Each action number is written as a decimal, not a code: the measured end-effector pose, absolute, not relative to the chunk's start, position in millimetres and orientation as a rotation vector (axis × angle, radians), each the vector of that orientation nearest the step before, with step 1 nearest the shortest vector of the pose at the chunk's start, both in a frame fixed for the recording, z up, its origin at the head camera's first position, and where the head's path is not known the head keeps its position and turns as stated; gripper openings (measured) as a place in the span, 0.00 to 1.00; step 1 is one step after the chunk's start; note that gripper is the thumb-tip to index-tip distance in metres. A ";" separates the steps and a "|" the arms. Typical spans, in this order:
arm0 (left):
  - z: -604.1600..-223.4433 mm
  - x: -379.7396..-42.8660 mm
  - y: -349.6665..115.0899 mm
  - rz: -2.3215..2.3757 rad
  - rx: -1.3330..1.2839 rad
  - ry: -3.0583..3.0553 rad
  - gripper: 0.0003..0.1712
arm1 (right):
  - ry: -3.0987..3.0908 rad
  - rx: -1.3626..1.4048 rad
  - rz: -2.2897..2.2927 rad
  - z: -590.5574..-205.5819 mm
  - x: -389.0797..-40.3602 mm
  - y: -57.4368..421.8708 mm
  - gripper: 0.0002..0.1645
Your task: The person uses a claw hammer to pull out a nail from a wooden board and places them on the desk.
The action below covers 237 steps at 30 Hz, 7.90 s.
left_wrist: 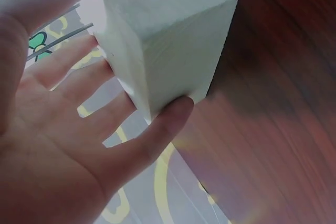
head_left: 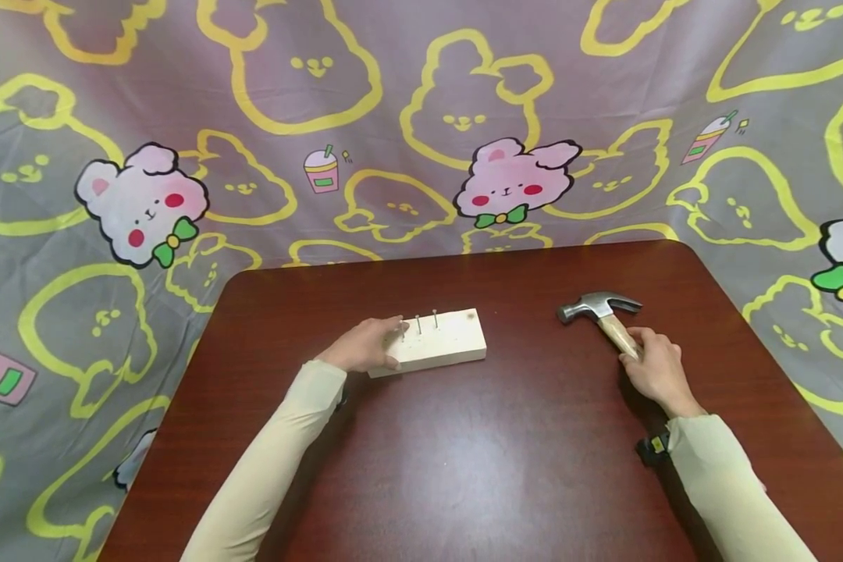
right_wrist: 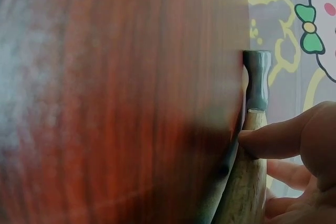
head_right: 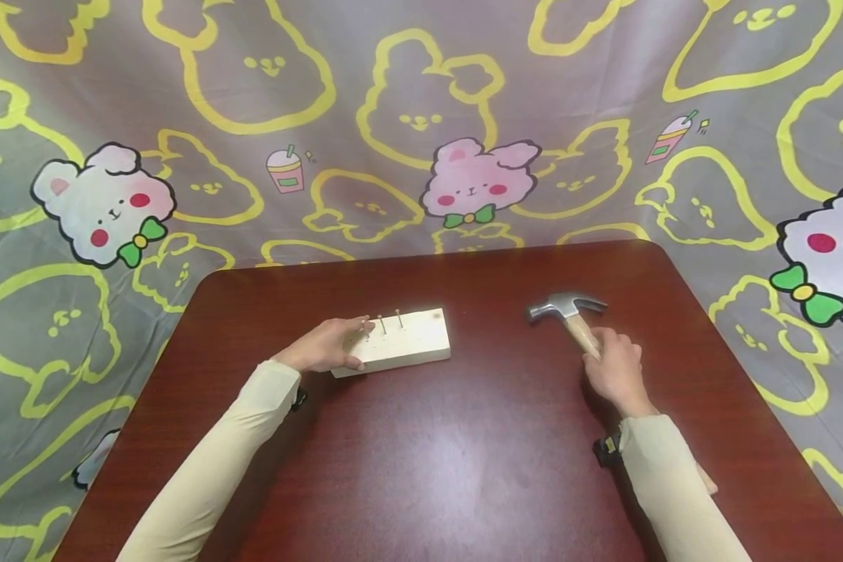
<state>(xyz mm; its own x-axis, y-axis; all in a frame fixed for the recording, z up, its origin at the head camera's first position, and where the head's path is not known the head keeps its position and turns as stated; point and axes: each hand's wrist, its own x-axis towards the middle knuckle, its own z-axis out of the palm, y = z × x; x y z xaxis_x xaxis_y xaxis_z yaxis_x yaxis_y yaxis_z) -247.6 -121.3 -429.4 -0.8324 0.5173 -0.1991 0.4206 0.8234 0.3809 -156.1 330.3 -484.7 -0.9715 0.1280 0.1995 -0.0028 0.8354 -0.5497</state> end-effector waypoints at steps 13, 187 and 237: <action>-432.6 -255.4 -98.3 0.472 0.781 2.703 0.42 | -2.793 -0.104 0.837 -484.0 -157.5 329.8 0.27; -408.8 -228.2 -68.7 1.553 0.409 2.876 0.15 | -2.417 -0.367 2.304 -456.6 -68.8 265.4 0.09; -399.0 -194.8 53.7 2.283 0.061 0.887 0.11 | -2.621 0.111 2.295 -433.9 -50.9 200.0 0.11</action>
